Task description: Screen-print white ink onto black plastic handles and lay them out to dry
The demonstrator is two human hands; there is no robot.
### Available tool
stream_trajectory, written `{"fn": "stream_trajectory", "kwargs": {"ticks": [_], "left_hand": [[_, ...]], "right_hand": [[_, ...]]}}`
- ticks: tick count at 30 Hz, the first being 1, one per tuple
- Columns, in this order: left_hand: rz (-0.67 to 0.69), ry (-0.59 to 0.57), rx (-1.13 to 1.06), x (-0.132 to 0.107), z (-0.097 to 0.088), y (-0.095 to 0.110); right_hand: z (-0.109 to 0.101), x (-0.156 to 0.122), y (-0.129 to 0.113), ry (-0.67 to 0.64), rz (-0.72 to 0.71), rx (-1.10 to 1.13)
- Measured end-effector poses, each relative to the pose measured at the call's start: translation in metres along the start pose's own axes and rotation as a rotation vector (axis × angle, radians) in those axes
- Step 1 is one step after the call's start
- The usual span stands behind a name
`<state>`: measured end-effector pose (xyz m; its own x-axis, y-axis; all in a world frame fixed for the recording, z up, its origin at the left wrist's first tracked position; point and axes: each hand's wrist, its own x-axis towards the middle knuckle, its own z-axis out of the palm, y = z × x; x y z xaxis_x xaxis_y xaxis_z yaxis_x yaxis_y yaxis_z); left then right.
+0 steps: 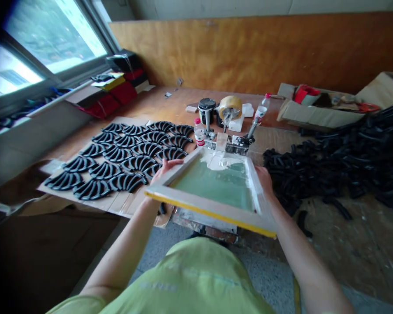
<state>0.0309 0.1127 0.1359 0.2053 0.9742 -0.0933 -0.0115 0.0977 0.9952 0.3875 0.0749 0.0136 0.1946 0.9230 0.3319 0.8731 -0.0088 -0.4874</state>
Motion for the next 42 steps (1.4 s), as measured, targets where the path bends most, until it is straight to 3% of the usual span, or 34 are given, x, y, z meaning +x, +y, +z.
{"fn": "stream_trajectory", "kwargs": {"ticks": [2, 5, 8, 10, 14, 17, 21, 23, 26, 28, 32, 34, 38, 40, 42], "left_hand": [[-0.121, -0.051, 0.087, -0.013, -0.012, -0.024], [-0.231, -0.094, 0.127, -0.021, -0.021, -0.066], [-0.284, -0.086, 0.159, -0.018, -0.021, -0.105], [-0.295, -0.067, 0.202, -0.014, -0.021, -0.124], [-0.28, -0.066, 0.263, -0.012, -0.025, -0.139], [-0.267, -0.058, 0.293, -0.012, -0.026, -0.141], [-0.25, -0.051, 0.297, -0.013, -0.025, -0.14], [-0.235, -0.04, 0.307, -0.013, -0.024, -0.137], [-0.244, -0.039, 0.302, -0.016, -0.023, -0.128], [-0.269, -0.04, 0.263, -0.018, -0.02, -0.12], [-0.321, -0.031, 0.196, -0.022, -0.015, -0.106], [-0.34, -0.042, 0.179, -0.023, -0.015, -0.096], [-0.282, -0.093, 0.134, -0.023, -0.02, -0.061], [-0.218, -0.095, 0.12, -0.02, -0.021, -0.038], [-0.147, -0.062, 0.076, -0.014, -0.016, -0.014]], "right_hand": [[-0.016, 0.016, 0.004, 0.084, 0.04, -0.022], [-0.016, 0.049, -0.03, 0.149, -0.105, -0.019], [0.006, 0.08, -0.081, 0.041, -0.294, -0.076], [0.022, 0.089, -0.103, -0.086, -0.31, -0.152], [0.037, 0.068, -0.109, -0.279, -0.273, -0.268], [0.027, 0.036, -0.101, -0.327, -0.422, -0.258], [0.007, 0.021, -0.096, -0.455, -0.666, -0.133], [0.005, 0.025, -0.098, -0.461, -0.651, -0.1], [0.012, 0.024, -0.101, -0.323, -0.54, -0.141], [0.018, 0.012, -0.1, -0.271, -0.545, -0.162], [0.016, -0.001, -0.1, -0.321, -0.581, -0.085], [0.012, 0.014, -0.103, -0.294, -0.487, -0.064], [0.002, 0.073, -0.111, -0.182, -0.235, -0.106], [-0.009, 0.098, -0.1, -0.096, -0.147, -0.111], [-0.025, 0.111, -0.073, 0.05, -0.063, -0.091]]}}
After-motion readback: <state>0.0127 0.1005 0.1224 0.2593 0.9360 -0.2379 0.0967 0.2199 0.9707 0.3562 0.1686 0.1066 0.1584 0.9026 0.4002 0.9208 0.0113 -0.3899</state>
